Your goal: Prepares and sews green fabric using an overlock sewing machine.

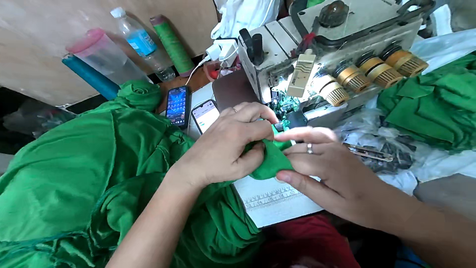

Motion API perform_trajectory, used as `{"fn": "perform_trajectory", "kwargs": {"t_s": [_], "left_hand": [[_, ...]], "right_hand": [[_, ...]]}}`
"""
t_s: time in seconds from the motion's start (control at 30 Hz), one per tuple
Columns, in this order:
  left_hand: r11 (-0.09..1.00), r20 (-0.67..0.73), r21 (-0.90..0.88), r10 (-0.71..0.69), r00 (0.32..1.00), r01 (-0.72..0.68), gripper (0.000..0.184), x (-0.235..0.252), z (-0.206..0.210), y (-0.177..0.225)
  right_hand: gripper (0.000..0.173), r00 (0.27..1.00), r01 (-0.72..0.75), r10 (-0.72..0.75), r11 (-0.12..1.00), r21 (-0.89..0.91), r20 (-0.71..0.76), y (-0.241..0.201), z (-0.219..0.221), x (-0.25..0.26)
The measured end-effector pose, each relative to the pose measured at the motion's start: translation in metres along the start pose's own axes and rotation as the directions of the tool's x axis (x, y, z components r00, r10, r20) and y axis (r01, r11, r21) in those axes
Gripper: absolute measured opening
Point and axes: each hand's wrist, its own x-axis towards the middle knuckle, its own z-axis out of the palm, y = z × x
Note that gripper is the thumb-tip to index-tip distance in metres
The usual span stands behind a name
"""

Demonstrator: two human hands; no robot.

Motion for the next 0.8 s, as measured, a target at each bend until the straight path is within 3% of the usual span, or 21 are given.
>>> {"fn": "perform_trajectory", "kwargs": {"t_s": [0.3,0.4,0.6,0.8], "left_hand": [[0.977,-0.002,0.181,0.112,0.994,-0.11,0.025,0.007,0.008,0.018],[0.976,0.0,0.209,0.066,0.998,-0.065,0.023,0.008,0.008,0.006],[0.974,0.004,0.193,0.117,0.993,-0.115,0.025,0.008,0.016,0.027],[0.934,-0.036,0.357,0.044,0.998,-0.028,0.027,0.013,0.006,0.013]], "right_hand": [[0.031,0.995,0.073,-0.053,0.956,0.285,-0.079,0.039,0.012,-0.013],[0.031,0.994,0.084,-0.061,0.958,0.274,-0.09,0.041,0.014,-0.01],[0.03,0.99,0.066,-0.03,0.96,0.27,-0.134,0.038,0.017,-0.018],[0.024,0.978,0.073,-0.026,0.973,0.221,-0.208,0.058,0.022,-0.009]]}}
